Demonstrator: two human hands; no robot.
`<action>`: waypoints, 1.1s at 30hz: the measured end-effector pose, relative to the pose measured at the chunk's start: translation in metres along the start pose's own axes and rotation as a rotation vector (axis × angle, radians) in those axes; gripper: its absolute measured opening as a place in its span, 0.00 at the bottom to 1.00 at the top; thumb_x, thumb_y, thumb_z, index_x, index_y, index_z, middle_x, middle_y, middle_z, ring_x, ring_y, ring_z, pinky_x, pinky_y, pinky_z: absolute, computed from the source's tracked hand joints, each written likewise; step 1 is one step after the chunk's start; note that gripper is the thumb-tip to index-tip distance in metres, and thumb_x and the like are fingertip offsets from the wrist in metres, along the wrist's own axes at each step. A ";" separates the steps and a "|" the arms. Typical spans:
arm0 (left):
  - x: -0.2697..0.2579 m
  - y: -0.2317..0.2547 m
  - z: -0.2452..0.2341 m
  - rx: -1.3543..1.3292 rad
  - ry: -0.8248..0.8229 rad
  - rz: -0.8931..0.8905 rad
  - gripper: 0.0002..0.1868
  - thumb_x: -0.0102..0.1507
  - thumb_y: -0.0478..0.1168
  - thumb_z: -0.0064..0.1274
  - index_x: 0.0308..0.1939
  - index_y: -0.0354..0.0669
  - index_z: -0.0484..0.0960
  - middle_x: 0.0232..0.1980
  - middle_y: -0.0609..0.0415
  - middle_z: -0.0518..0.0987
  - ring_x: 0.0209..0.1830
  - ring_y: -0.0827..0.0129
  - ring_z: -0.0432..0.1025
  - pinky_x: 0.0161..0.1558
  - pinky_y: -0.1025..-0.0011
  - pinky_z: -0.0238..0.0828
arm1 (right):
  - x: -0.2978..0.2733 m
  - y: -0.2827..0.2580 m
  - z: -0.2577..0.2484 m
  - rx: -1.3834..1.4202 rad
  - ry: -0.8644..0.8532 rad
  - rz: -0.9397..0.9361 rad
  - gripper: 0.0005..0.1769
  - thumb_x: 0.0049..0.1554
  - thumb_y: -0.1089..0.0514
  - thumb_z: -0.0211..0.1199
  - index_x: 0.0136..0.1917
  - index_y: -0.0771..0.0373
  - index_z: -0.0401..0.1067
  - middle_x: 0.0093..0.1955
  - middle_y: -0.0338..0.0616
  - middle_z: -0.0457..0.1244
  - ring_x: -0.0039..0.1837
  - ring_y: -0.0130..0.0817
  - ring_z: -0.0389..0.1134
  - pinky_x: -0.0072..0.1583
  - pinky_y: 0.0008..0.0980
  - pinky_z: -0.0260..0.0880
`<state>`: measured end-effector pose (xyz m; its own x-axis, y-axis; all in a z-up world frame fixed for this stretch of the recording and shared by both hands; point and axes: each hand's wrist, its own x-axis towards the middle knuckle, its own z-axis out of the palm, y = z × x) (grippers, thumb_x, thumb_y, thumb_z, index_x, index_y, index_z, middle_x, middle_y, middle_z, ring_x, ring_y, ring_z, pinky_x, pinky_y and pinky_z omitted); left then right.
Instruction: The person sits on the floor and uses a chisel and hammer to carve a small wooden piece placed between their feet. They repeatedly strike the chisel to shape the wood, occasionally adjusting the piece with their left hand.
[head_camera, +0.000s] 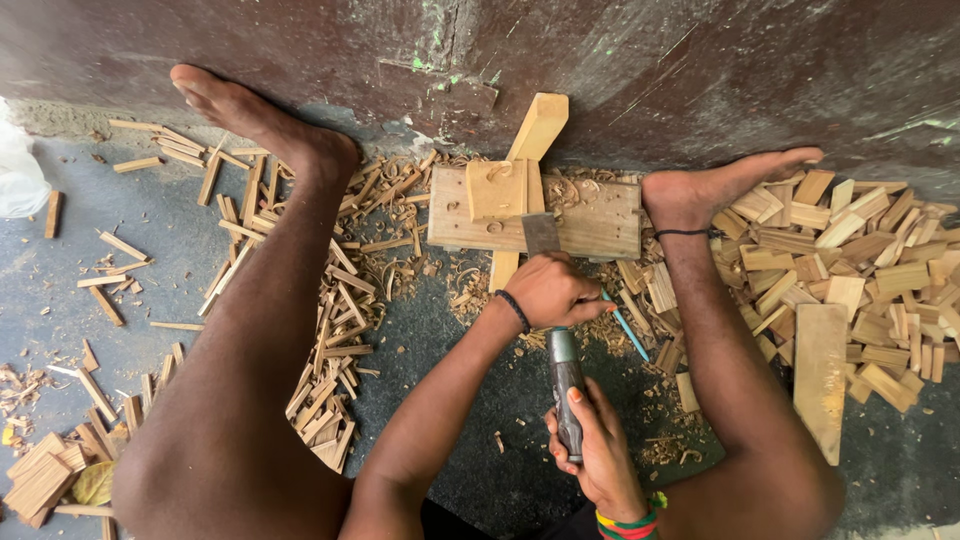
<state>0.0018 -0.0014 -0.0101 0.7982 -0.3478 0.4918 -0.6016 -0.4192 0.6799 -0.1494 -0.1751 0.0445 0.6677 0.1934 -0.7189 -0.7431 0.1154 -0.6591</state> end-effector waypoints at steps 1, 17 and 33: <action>0.000 0.001 0.000 0.007 -0.001 -0.003 0.22 0.65 0.56 0.58 0.22 0.48 0.83 0.19 0.51 0.77 0.19 0.54 0.73 0.29 0.58 0.71 | -0.001 0.000 0.000 -0.003 0.003 0.002 0.20 0.62 0.46 0.53 0.63 0.56 0.62 0.33 0.46 0.61 0.24 0.26 0.59 0.23 0.23 0.53; 0.001 -0.009 -0.005 0.015 -0.089 -0.175 0.24 0.64 0.60 0.54 0.21 0.49 0.83 0.22 0.49 0.79 0.22 0.50 0.74 0.27 0.56 0.70 | 0.008 0.006 0.007 -0.015 0.001 0.060 0.16 0.62 0.44 0.53 0.58 0.53 0.61 0.32 0.45 0.61 0.24 0.28 0.60 0.24 0.24 0.53; 0.000 -0.042 0.009 0.065 -0.221 -0.163 0.26 0.65 0.61 0.56 0.18 0.51 0.80 0.20 0.53 0.79 0.19 0.57 0.74 0.27 0.57 0.69 | 0.039 0.015 0.022 -0.088 0.015 0.054 0.16 0.63 0.45 0.52 0.59 0.53 0.59 0.31 0.44 0.61 0.24 0.30 0.61 0.23 0.25 0.52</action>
<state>0.0269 0.0087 -0.0429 0.8631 -0.4425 0.2433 -0.4719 -0.5355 0.7004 -0.1355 -0.1444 0.0118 0.6282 0.1820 -0.7565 -0.7714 0.0188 -0.6361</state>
